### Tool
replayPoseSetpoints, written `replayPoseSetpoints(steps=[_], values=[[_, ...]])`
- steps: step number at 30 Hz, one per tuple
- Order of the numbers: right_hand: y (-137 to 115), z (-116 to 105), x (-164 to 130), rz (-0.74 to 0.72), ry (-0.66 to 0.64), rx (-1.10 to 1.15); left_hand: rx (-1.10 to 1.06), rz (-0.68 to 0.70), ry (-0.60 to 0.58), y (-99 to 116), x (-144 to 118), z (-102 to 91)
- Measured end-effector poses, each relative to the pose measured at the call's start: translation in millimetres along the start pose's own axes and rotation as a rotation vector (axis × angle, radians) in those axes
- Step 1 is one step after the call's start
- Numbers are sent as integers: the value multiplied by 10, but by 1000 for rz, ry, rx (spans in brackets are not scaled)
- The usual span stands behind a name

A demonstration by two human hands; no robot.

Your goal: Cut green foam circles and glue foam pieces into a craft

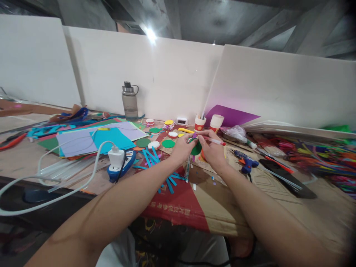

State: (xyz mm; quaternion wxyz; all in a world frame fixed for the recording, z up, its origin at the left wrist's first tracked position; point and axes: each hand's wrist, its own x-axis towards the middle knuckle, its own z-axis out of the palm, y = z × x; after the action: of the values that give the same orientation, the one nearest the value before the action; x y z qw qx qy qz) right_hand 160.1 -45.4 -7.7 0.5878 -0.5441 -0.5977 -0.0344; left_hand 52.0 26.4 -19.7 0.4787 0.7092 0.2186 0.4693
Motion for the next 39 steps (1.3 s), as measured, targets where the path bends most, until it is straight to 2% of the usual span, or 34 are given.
replayPoseSetpoints(steps=[39], values=[[21, 8, -4, -1, 16, -19, 20, 2, 5, 5, -10, 2]])
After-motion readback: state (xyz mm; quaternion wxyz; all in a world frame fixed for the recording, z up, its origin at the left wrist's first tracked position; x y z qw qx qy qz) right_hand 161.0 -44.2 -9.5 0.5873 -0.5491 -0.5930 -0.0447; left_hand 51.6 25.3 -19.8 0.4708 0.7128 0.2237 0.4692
